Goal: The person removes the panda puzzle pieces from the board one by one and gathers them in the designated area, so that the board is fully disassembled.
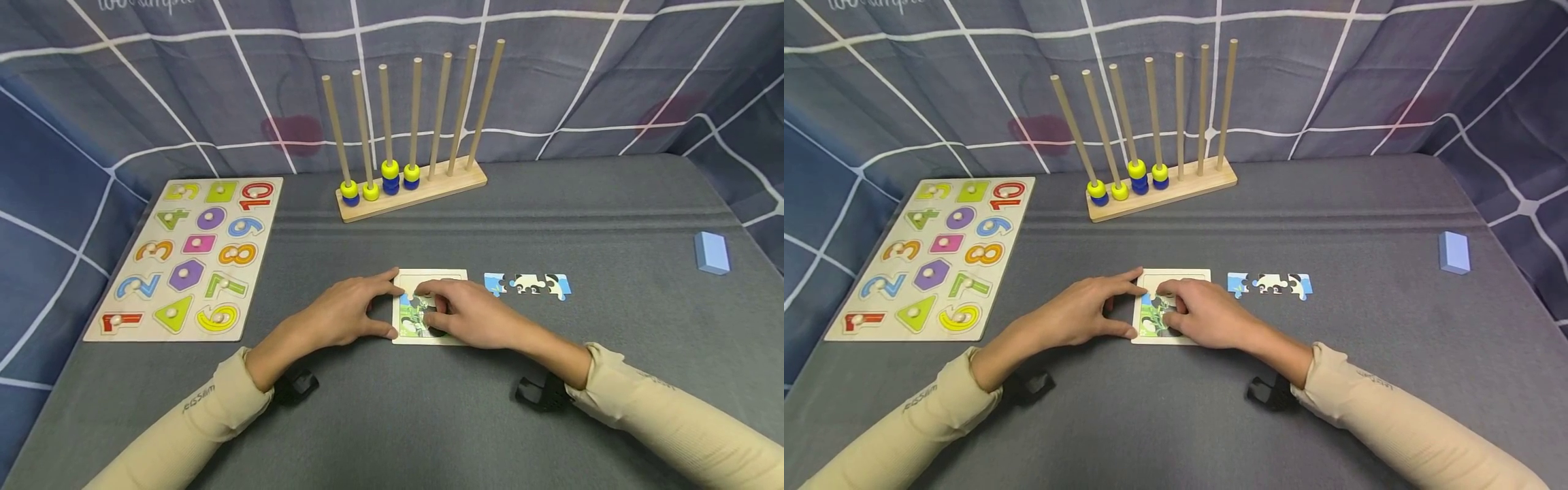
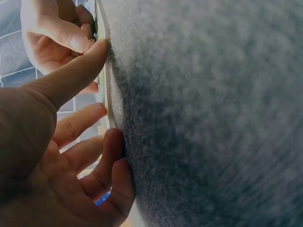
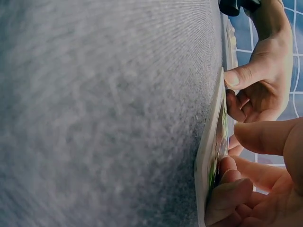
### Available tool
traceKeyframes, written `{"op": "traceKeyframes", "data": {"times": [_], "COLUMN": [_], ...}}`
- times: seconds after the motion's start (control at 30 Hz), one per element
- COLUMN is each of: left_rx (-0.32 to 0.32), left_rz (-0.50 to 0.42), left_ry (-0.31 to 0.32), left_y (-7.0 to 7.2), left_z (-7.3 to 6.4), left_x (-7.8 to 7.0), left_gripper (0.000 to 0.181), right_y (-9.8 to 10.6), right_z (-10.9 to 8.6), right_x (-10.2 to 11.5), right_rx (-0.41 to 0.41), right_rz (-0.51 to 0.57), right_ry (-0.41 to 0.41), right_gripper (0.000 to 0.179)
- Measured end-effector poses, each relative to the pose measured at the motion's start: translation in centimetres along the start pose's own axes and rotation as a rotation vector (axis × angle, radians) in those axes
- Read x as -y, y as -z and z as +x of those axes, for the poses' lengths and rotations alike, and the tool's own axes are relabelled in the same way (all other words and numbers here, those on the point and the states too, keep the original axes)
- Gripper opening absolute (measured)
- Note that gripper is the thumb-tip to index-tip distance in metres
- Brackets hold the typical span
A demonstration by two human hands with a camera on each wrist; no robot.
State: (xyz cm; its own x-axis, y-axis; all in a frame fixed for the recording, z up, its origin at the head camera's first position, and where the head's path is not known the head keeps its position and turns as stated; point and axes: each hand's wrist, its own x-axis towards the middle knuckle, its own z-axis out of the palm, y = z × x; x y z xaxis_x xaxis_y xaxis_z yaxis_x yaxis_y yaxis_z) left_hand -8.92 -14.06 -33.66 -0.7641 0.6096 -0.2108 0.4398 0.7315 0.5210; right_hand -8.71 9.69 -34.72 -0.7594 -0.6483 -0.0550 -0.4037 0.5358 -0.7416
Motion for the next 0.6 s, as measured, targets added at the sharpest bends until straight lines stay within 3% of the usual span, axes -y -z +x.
{"op": "traceKeyframes", "data": {"times": [0.33, 0.6], "left_rx": [-0.012, -0.012], "left_rz": [0.015, 0.002], "left_ry": [-0.003, -0.004], "left_y": [-0.16, -0.13], "left_z": [0.06, 0.01], "left_x": [0.13, 0.1], "left_gripper": [0.066, 0.065], "right_y": [-0.6, -0.78], "right_z": [0.53, 0.7], "right_x": [0.64, 0.96], "right_rx": [-0.06, -0.074], "right_rz": [-0.176, -0.19], "right_ry": [-0.047, -0.075], "right_gripper": [0.03, 0.031]}}
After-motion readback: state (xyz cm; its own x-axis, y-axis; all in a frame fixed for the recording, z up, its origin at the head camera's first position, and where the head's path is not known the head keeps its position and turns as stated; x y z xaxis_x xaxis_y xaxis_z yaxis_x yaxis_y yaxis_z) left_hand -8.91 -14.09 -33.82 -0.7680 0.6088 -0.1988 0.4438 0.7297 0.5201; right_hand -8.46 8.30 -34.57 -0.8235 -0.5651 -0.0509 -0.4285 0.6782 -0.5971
